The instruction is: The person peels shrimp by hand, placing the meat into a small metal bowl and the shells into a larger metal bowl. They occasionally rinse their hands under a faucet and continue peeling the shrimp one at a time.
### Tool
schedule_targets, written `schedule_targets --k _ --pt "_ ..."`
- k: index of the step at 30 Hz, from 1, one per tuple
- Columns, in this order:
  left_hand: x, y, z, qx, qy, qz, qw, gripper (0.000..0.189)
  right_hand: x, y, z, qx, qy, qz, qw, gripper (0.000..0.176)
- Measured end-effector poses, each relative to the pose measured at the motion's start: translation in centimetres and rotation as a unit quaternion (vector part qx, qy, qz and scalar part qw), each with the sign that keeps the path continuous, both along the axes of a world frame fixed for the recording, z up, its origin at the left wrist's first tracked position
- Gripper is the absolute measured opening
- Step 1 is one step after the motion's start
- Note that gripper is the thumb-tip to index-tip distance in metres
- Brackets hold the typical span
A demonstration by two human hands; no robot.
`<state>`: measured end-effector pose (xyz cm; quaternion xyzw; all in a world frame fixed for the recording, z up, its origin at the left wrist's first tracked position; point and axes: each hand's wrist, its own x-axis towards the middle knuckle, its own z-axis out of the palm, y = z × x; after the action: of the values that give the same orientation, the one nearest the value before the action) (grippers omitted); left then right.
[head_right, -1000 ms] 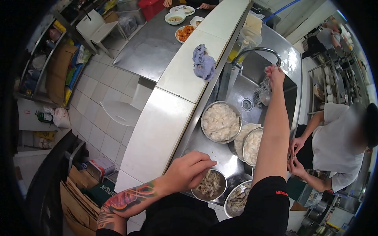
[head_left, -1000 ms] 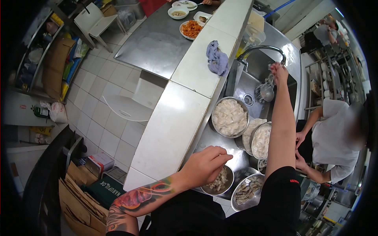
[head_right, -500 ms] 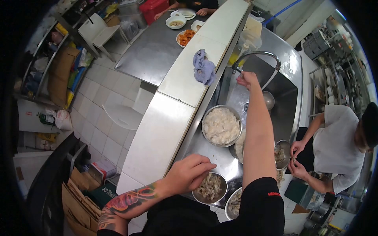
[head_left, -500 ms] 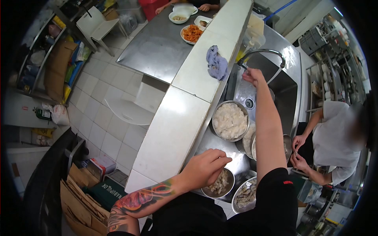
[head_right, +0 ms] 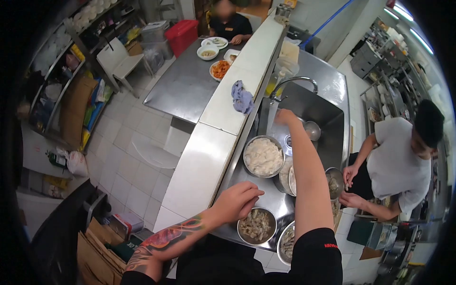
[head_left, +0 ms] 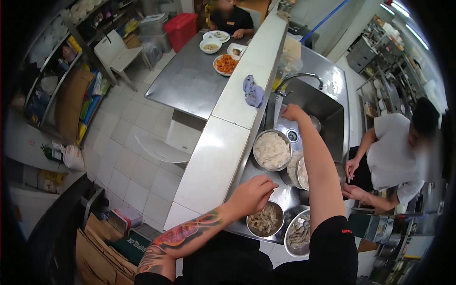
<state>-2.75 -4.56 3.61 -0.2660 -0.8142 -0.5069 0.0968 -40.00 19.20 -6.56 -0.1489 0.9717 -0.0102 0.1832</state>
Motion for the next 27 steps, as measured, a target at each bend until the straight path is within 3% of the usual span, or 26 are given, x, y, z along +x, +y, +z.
schedule_targets --k 1,3,7,10,12,13,15,16,18,20,21,24,27 --pt "0.1 0.1 -0.6 -0.014 -0.005 -0.021 1.0 0.026 1.4 0.4 0.9 0.0 0.008 -0.007 1.0 0.028" --pt "0.4 0.2 -1.6 -0.027 -0.002 -0.048 0.998 0.023 4.5 0.9 2.7 -0.121 0.064 -0.051 0.989 0.028" --pt "0.8 0.4 -4.1 -0.16 -0.033 -0.139 0.977 0.026 14.0 -0.2 10.1 -0.2 0.148 -0.068 0.966 0.03" --pt "1.5 0.2 -5.4 -0.174 0.002 -0.162 0.971 0.024 20.5 0.0 10.6 -0.462 0.127 -0.142 0.866 0.025" --pt "1.6 0.3 -5.6 -0.245 -0.03 -0.182 0.952 0.024 26.7 -0.4 12.7 -0.41 0.167 -0.087 0.893 0.023" --pt "1.3 0.6 -5.3 -0.245 -0.008 -0.19 0.951 0.024 30.1 -1.2 12.9 -0.423 0.172 -0.13 0.88 0.022" --pt "1.7 0.7 -5.4 -0.345 -0.071 -0.221 0.909 0.029 36.5 -3.1 11.8 -0.481 0.12 -0.218 0.841 0.021" --pt "1.7 0.5 -5.1 -0.345 -0.064 -0.221 0.91 0.029 39.2 -3.7 10.9 -0.523 0.063 -0.26 0.809 0.022" --pt "1.8 0.1 -4.7 -0.375 -0.126 -0.24 0.887 0.031 43.1 -3.7 5.4 -0.518 0.069 -0.264 0.811 0.024" --pt "1.1 0.1 -6.5 -0.38 -0.119 -0.246 0.884 0.032 46.9 -4.3 2.5 -0.311 0.126 -0.271 0.902 0.025" --pt "0.9 0.2 -7.1 -0.382 -0.117 -0.253 0.881 0.034 48.3 -4.5 2.0 -0.311 0.129 -0.27 0.902 0.025" --pt "0.5 -0.1 -6.4 -0.38 -0.114 -0.232 0.888 0.036 50.3 -4.3 2.0 -0.347 0.117 -0.277 0.888 0.026" --pt "-0.5 0.1 -8.4 -0.373 -0.119 -0.239 0.889 0.037 50.8 -3.9 4.8 -0.507 0.089 -0.293 0.806 0.025"
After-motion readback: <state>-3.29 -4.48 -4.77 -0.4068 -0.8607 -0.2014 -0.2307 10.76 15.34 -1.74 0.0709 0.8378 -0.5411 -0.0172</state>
